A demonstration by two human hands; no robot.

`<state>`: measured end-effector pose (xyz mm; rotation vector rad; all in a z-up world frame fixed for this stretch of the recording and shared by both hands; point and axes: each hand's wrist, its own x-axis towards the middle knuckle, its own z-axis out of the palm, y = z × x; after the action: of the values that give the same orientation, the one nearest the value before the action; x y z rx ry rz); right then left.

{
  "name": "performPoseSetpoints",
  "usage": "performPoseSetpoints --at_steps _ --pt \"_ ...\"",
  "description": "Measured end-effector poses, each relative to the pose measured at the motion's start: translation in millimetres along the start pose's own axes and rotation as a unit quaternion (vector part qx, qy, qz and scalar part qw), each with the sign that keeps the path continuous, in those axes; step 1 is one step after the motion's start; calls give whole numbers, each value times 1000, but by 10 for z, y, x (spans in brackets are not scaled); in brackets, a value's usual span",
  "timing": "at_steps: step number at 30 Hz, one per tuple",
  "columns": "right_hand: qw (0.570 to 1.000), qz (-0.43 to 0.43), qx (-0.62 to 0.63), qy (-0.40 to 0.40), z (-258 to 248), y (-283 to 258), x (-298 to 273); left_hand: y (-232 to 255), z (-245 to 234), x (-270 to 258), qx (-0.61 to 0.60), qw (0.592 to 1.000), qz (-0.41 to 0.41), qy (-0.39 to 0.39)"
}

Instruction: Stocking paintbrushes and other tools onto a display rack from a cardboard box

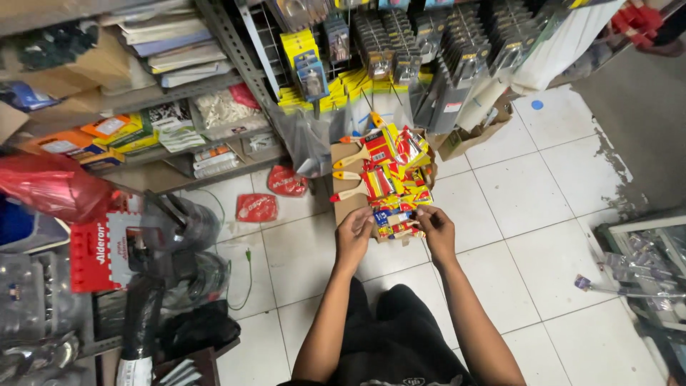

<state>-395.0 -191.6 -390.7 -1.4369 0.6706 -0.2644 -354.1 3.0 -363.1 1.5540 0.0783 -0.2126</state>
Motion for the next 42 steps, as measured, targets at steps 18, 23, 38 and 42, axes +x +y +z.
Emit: performPoseSetpoints --at_steps 18,23,38,42 --pt "992 -29 87 89 -283 4222 1128 -3948 218 665 -41 992 56 -102" --pt "993 -23 88 79 -288 4653 1206 -4351 382 772 -10 987 99 -125" --pt "986 103 81 103 -182 4514 2082 -5268 1447 1778 230 958 150 -83" --pt "985 107 101 86 -321 4796 2413 -5274 1522 1975 352 931 100 -11"
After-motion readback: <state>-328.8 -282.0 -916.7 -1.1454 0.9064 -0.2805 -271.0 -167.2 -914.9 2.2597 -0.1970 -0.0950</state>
